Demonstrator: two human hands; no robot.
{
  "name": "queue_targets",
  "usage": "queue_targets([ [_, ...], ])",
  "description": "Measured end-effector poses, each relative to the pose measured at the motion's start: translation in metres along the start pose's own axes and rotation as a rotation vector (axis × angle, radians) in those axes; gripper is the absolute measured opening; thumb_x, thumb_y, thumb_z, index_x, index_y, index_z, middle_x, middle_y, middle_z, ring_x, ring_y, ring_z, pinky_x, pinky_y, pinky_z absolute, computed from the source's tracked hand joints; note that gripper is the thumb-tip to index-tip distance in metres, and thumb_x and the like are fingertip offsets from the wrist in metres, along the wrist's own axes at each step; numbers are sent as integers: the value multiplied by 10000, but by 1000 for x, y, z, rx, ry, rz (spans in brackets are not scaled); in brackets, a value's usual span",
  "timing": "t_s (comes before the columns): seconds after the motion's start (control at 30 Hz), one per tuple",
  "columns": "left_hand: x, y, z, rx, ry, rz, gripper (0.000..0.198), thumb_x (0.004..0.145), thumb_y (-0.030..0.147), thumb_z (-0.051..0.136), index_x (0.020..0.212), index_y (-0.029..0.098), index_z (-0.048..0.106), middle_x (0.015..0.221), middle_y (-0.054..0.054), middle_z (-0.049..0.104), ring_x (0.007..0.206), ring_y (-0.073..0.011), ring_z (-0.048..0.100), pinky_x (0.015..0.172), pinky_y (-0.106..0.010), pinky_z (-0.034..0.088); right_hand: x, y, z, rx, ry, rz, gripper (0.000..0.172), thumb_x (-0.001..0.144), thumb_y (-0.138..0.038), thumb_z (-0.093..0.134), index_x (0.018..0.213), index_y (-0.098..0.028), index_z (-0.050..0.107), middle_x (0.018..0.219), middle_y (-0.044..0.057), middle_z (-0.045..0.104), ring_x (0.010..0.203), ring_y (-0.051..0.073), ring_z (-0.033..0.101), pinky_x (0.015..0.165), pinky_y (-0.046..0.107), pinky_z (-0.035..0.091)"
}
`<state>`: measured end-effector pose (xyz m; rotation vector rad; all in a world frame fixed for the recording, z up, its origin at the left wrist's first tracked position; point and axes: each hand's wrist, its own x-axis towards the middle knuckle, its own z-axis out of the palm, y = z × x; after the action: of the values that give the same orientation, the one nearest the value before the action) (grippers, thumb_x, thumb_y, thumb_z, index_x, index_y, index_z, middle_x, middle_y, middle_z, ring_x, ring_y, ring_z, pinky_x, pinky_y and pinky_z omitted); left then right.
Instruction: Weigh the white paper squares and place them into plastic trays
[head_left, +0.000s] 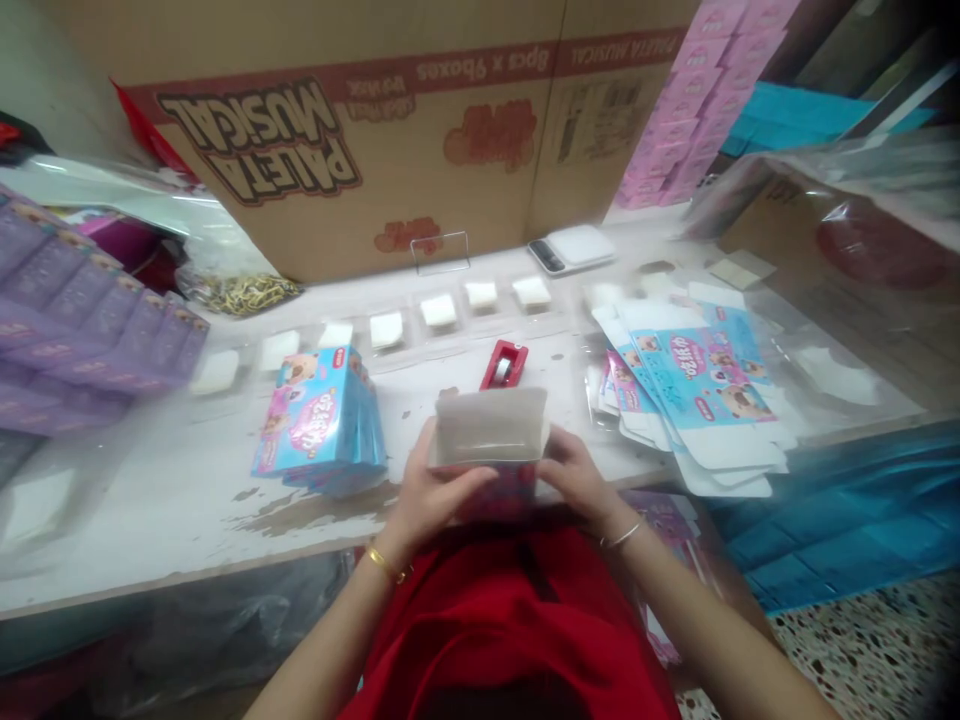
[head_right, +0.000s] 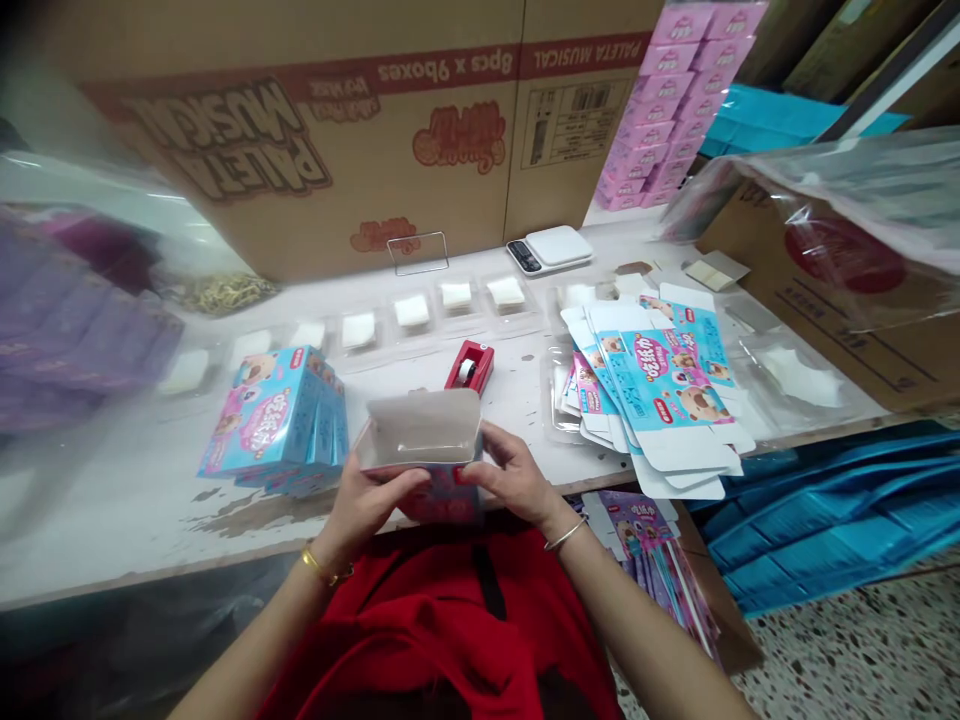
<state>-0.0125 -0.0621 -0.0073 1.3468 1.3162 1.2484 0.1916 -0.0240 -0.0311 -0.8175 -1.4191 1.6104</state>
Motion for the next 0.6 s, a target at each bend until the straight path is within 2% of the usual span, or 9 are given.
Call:
queue_targets([
  [0.07, -3, -9, 6, 8, 112, 29, 665, 702, 409, 815, 1254, 180, 524, 1121, -86, 661, 1037, -249, 639, 952, -372, 515, 5, 6, 4, -162, 96, -207, 693, 811, -346, 734, 1422, -277, 412, 1243, 84, 636, 1115, 242, 612, 1018, 405, 480],
  [0.13, -6, -12, 7, -37, 125, 51, 701, 734, 474, 773, 1312, 195, 488, 1157, -92, 653, 1048, -248, 639, 956, -378, 522, 4, 14, 8, -280, 185, -422, 738, 881, -252, 657, 1488, -317, 242, 1290, 99, 574, 1152, 219, 589, 1026, 397, 474],
  [0.17, -6, -11, 6, -75, 98, 51, 686, 788, 530, 702, 1345, 199, 475, 1196, -105, 646, 1085, -257, 632, 979, -393, 515, 3, 17, 10, -334, 202, -514, 693, 906, -215, 612, 1481, -331, 241, 1295, 102, 553, 1168, 218, 575, 1021, 406, 477],
  [0.23, -5, -4, 0, -123, 15, 52, 618, 911, 577, 496, 1405, 207, 460, 1305, -123, 610, 1204, -271, 584, 1053, -417, 471, 0, 20, 12, -430, 170, -632, 576, 923, -155, 555, 1424, -345, 341, 1303, 103, 516, 1206, 233, 541, 1013, 433, 478],
  [0.3, -2, 9, -8, -94, -76, 55, 542, 978, 496, 396, 1444, 224, 442, 1381, -110, 575, 1289, -267, 530, 1099, -427, 433, -2, 19, 9, -494, 98, -656, 505, 920, -116, 536, 1357, -344, 429, 1287, 100, 501, 1209, 247, 531, 985, 446, 490],
  [0.37, 2, 22, -18, -4, -171, 94, 471, 981, 362, 455, 1439, 255, 463, 1397, -87, 570, 1306, -260, 517, 1114, -433, 417, -3, 14, 6, -523, 49, -656, 476, 923, -97, 513, 1323, -348, 453, 1276, 100, 495, 1186, 246, 543, 945, 436, 511],
  [0.47, 8, 38, -33, 252, -317, 374, 401, 954, 217, 513, 1341, 301, 579, 1377, -66, 587, 1330, -264, 489, 1146, -484, 360, -2, 8, 2, -524, -1, -634, 410, 949, -135, 470, 1300, -347, 449, 1280, 105, 494, 1168, 249, 556, 933, 442, 518],
  [0.53, 10, 42, -40, 451, -411, 573, 418, 913, 255, 603, 1330, 293, 587, 1405, -87, 558, 1380, -299, 421, 1151, -542, 326, -2, 7, 2, -503, -25, -599, 317, 967, -208, 459, 1261, -326, 472, 1285, 110, 495, 1178, 261, 554, 954, 459, 507],
  [0.6, 9, 42, -42, 536, -426, 658, 530, 853, 296, 696, 1361, 261, 547, 1431, -125, 528, 1398, -320, 392, 1139, -572, 327, -3, 7, 6, -460, -51, -580, 240, 974, -277, 467, 1210, -313, 491, 1333, 111, 482, 1232, 281, 532, 989, 490, 485],
])
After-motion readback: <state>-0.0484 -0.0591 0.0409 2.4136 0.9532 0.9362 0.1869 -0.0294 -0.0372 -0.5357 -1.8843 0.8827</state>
